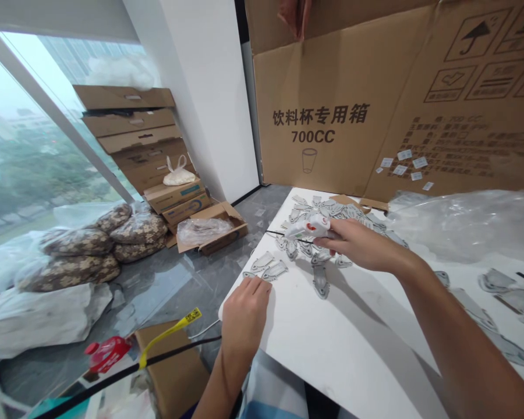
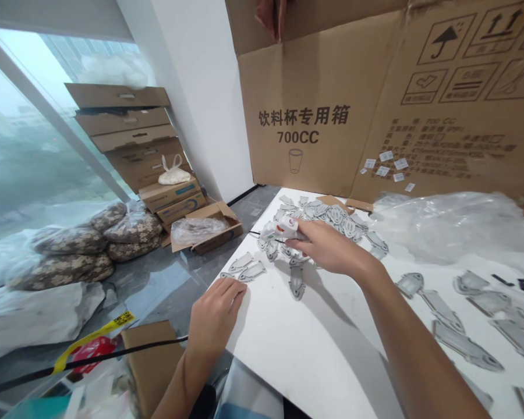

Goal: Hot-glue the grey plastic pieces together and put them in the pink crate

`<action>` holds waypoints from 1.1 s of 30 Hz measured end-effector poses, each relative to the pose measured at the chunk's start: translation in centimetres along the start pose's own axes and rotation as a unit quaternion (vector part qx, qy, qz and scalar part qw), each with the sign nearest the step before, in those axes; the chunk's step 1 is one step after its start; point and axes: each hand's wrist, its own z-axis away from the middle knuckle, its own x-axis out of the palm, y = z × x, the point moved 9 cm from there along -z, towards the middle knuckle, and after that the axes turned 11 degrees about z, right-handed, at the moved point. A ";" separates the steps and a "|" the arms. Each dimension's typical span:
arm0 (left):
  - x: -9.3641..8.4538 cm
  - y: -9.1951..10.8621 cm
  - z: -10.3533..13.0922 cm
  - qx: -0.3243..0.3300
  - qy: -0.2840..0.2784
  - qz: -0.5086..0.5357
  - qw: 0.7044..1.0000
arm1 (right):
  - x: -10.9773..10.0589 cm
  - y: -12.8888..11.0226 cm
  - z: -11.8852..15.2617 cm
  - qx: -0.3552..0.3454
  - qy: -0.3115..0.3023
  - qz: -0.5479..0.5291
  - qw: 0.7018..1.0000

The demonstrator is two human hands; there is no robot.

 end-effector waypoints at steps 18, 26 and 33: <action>-0.2 0.1 0.3 -0.047 0.069 0.060 0.995 | 3.1 -3.8 -0.3 -0.121 -0.082 -0.053 0.988; 0.7 -0.8 0.9 -0.084 0.071 0.038 0.993 | 5.2 -5.4 -0.7 -0.142 -0.098 -0.026 0.985; 0.7 -1.1 1.0 -0.103 0.077 0.045 0.991 | 6.1 -5.7 -0.7 -0.146 -0.103 -0.018 0.984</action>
